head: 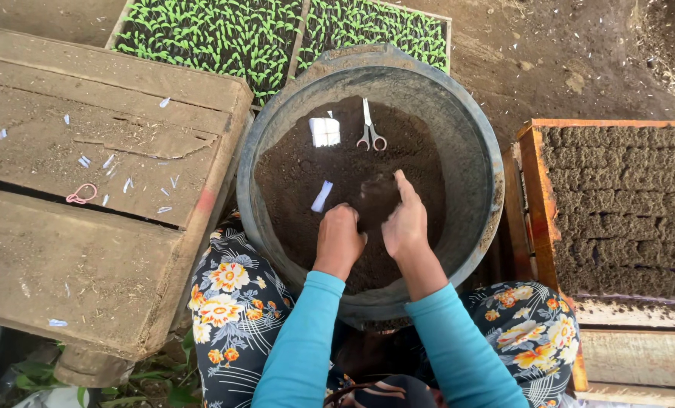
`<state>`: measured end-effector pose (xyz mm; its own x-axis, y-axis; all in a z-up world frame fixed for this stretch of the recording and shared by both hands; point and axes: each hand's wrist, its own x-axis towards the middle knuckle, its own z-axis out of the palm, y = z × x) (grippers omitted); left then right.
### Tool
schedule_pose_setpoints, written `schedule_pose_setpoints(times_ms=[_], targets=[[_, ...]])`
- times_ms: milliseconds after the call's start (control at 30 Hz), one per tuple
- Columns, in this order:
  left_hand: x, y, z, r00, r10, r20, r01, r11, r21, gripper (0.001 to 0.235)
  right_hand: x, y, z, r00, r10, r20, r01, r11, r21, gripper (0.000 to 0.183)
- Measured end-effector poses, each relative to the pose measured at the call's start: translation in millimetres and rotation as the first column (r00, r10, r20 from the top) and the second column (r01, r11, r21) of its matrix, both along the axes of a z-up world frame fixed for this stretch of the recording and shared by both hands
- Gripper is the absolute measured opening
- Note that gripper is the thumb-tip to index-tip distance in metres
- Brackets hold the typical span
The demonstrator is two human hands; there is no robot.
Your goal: The person scoops soil from a large basin, wraps small white seed packets in the soil to form balls, and places them into a wooden seedling tray. The person repeats this process, filling the tray with soil-wrapped seed balls.
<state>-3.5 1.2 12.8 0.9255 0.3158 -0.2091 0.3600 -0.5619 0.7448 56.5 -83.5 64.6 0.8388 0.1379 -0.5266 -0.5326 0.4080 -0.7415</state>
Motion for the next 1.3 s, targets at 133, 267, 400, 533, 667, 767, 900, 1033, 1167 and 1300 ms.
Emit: schedule_pose_setpoints(times_ms=[133,267,400,533,667,767,900,1033,1167,1300], targets=[[-3,3,17,0.999,0.026,0.02,-0.025,0.997,-0.07,0.025,-5,-15,-15,0.965,0.192,0.181,-0.172,0.978,-0.118,0.036],[-1,3,8,1.0,0.024,0.02,-0.022,0.996,-0.087,0.025,-24,-31,-2,0.729,0.659,0.184,-0.373,0.608,-0.701,0.025],[3,2,-10,0.998,0.035,0.053,-0.03,0.995,-0.098,0.028,-13,-57,-69,0.546,0.834,0.084,-0.308,0.292,-0.905,0.019],[2,4,-14,0.999,0.034,0.006,-0.033,0.994,-0.102,0.032,-8,-63,-92,0.532,0.835,0.138,-0.282,0.329,-0.901,0.021],[-8,18,17,1.0,-0.027,0.006,0.027,0.999,-0.039,0.042,-4,-67,-59,0.568,0.782,0.256,-0.293,0.483,-0.825,0.016],[-10,24,27,0.998,-0.061,0.006,0.061,0.987,-0.152,0.054,-6,-69,-11,0.542,0.79,0.288,-0.377,0.534,-0.757,0.017],[-15,22,55,0.986,-0.164,0.035,0.16,0.861,-0.483,0.03,1,-82,13,0.472,0.839,0.27,-0.469,0.499,-0.729,0.019],[-16,16,75,0.983,-0.176,0.05,0.176,0.834,-0.524,0.033,-4,-84,38,0.487,0.833,0.263,-0.527,0.52,-0.673,0.039],[-11,7,85,0.986,-0.145,0.079,0.165,0.868,-0.468,0.073,-10,-71,69,0.453,0.867,0.208,-0.435,0.418,-0.798,0.057],[-4,1,73,0.987,-0.128,0.1,0.159,0.894,-0.42,0.087,-6,-76,59,0.48,0.851,0.213,-0.358,0.412,-0.838,0.03]])
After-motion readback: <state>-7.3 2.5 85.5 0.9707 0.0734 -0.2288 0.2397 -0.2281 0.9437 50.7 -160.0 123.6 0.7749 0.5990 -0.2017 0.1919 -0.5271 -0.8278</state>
